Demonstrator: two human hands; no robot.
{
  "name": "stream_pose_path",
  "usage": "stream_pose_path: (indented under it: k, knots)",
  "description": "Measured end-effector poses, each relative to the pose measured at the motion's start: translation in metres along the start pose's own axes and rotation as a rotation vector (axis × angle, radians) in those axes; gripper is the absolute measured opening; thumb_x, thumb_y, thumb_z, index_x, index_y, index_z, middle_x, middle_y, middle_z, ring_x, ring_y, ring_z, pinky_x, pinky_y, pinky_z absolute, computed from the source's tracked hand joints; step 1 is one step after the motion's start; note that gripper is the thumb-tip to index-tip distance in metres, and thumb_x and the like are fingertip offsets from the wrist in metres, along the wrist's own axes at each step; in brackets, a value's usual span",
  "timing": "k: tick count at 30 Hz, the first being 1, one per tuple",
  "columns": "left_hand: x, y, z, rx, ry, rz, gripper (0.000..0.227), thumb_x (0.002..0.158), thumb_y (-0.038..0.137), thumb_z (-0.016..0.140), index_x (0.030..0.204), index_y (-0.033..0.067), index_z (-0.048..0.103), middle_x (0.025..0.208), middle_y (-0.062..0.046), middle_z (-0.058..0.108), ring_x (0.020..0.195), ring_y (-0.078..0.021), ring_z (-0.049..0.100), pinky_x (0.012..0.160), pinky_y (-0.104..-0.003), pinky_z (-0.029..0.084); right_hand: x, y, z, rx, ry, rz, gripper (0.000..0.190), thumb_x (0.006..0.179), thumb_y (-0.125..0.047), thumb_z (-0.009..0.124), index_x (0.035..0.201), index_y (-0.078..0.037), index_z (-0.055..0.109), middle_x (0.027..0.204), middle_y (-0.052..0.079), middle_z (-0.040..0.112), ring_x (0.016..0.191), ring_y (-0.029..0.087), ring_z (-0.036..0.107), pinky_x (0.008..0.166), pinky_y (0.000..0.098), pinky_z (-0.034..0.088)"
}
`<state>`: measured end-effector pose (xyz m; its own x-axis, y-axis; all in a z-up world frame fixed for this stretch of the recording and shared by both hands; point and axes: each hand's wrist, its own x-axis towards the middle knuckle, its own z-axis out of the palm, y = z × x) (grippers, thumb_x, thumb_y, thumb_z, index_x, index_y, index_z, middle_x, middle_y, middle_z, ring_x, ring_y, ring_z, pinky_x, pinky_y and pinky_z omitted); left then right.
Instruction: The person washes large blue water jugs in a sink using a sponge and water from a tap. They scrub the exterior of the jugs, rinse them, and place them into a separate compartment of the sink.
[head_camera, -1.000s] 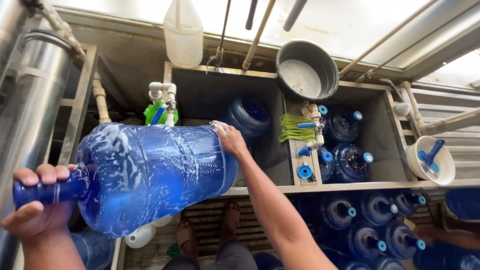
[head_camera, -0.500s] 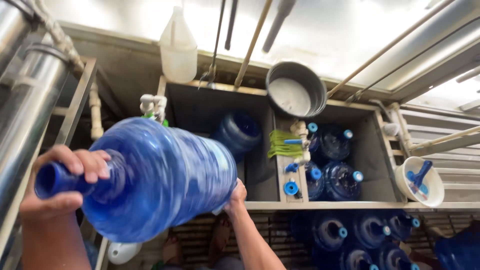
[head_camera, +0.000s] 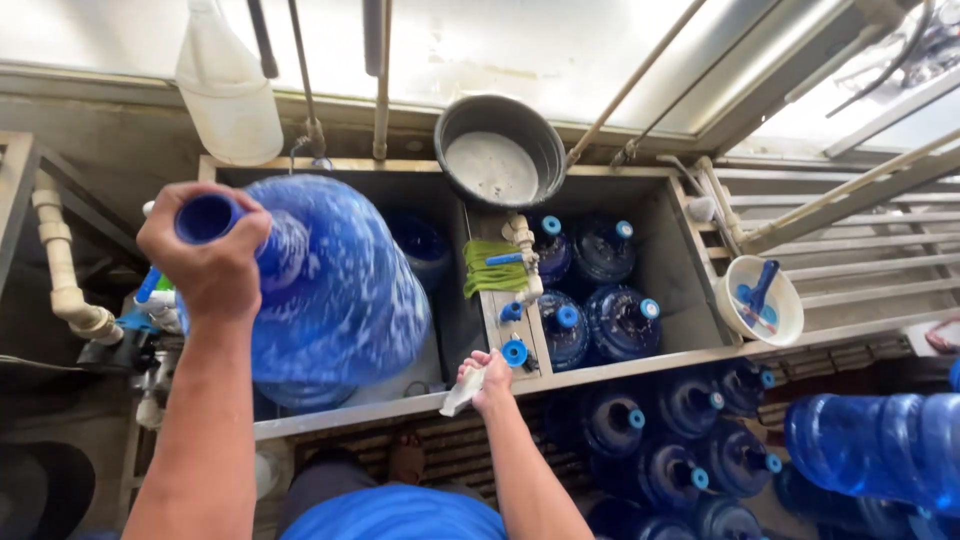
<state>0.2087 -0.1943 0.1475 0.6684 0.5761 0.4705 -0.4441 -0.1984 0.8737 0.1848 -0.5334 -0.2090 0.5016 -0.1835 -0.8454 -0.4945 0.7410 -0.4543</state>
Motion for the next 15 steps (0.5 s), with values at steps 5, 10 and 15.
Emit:
stream_pose_path:
  k: [5,10,15]
  knots:
    - [0.008,-0.063,0.035,0.129,-0.103,0.208,0.022,0.078,-0.007,0.073,0.093,0.0056,0.065,0.088,-0.011,0.066,0.085,-0.0267,0.066,0.085,-0.036,0.054,-0.062,-0.005,0.009,0.204,-0.057,0.211,0.045,0.104,-0.045,0.044,0.121,-0.004,0.044,0.118,0.031,0.048,0.098,0.043,0.059,0.094,0.0715,0.047]
    - [-0.012,-0.131,0.04,0.222,-0.352,0.12,0.025,0.075,-0.002,0.077,0.095,0.0091,0.067,0.093,-0.011,0.07,0.097,-0.0324,0.07,0.094,-0.04,0.052,-0.089,0.01,0.023,0.216,-0.172,0.326,0.078,0.098,-0.045,0.058,0.157,-0.008,0.024,0.16,0.035,0.024,0.139,0.052,0.047,0.105,0.0801,0.036]
    - [-0.02,-0.219,0.012,0.414,-0.543,-0.243,0.035,0.073,0.014,0.081,0.105,0.018,0.067,0.106,-0.01,0.073,0.11,-0.0353,0.067,0.099,-0.046,0.05,-0.052,0.042,0.01,0.162,-0.119,0.267,0.067,0.082,-0.024,0.08,0.138,-0.007,0.048,0.128,0.04,0.052,0.111,0.058,0.064,0.091,0.0715,0.054]
